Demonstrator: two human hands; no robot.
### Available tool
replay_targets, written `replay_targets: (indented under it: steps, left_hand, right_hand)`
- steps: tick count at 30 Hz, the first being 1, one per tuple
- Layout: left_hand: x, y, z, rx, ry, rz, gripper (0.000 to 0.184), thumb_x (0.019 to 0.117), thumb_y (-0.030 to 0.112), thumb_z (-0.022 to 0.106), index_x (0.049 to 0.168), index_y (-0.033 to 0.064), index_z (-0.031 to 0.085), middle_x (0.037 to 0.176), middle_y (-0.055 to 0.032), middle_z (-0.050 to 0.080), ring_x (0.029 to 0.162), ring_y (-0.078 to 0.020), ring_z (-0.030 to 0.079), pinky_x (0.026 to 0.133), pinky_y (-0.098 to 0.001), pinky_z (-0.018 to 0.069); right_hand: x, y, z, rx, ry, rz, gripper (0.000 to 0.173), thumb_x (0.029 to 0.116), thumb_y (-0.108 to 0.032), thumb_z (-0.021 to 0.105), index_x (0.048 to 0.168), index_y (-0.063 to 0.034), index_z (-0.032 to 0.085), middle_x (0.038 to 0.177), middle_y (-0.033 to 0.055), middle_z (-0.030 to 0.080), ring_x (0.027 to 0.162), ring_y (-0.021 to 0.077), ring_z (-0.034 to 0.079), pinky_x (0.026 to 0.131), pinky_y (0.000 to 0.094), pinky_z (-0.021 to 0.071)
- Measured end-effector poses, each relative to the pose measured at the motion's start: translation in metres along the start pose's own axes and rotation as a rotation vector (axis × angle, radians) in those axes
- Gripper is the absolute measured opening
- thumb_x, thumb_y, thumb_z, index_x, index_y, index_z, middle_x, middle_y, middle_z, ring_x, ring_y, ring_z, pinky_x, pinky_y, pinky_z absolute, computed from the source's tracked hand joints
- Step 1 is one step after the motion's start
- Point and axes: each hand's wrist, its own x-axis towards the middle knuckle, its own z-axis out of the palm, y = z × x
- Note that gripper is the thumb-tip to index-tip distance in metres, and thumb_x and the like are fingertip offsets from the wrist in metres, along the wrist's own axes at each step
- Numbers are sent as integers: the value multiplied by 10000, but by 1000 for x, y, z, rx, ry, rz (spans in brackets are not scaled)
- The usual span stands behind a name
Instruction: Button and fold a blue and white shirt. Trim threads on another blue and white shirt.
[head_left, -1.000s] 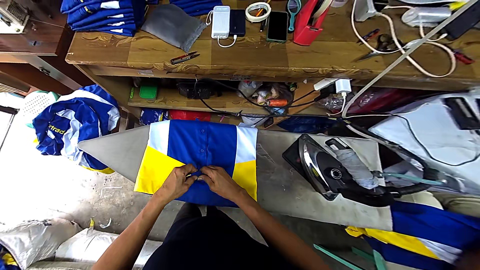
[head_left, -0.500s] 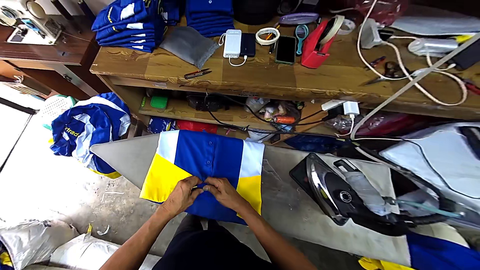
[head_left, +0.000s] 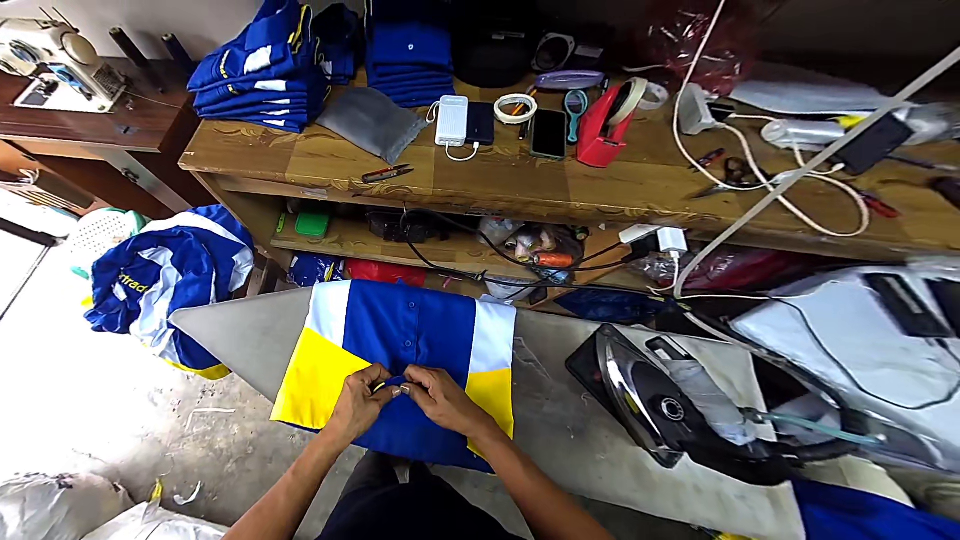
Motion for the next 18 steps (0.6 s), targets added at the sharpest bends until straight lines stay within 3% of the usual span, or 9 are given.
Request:
replay_targets:
  steps: [6,10,12,14,16,18]
  left_hand:
    - [0,1,10,-54,45,-11,93,886,118,723,880,43,668,711,13,631,619,-52,577,608,-223,498]
    - [2,2,15,-138,56,-35,99,869,69,713,828,49,624,696,11,594,620,-67,559,604,-232,480]
    - [5,3,14,-180,29,-62,95,870,71,722,857,48,631,714,8,611,640,-69,579,622,-237,495]
    - [6,4,7,-205,-55,-115,130,898,102,737,968,29,655,782,-13,659,709,-84,629,691,-261,539]
    - [7,7,1,-178,-121,-127,161,926,118,724,1042,16,678,852,-27,698,775,-87,663,752,-268,564]
    - [7,8,1,-119,-121,-129,141,924,140,734,1001,25,705,823,-16,700,745,-72,655,724,-254,556]
  right_hand:
    - [-4,-2,6,-27,92,10,219,992,-162,543,836,-20,600,683,78,513,649,168,532,620,323,448]
    - [-8,-3,10,-106,133,-30,231,1007,-130,525,840,-1,619,738,121,578,754,235,615,733,365,511]
    - [-10,-2,9,-122,149,-63,230,1021,-118,520,850,-3,622,757,117,593,791,237,621,791,356,509]
    - [-12,-1,7,-109,183,-88,211,1025,-114,533,898,-4,661,795,104,638,828,215,638,843,333,511]
    - [-12,-2,4,-88,180,-83,207,1026,-120,537,910,-4,663,800,103,638,826,205,635,839,324,504]
    - [-13,-3,3,-88,144,-59,221,1028,-139,536,897,-4,651,788,110,621,812,213,631,812,337,512]
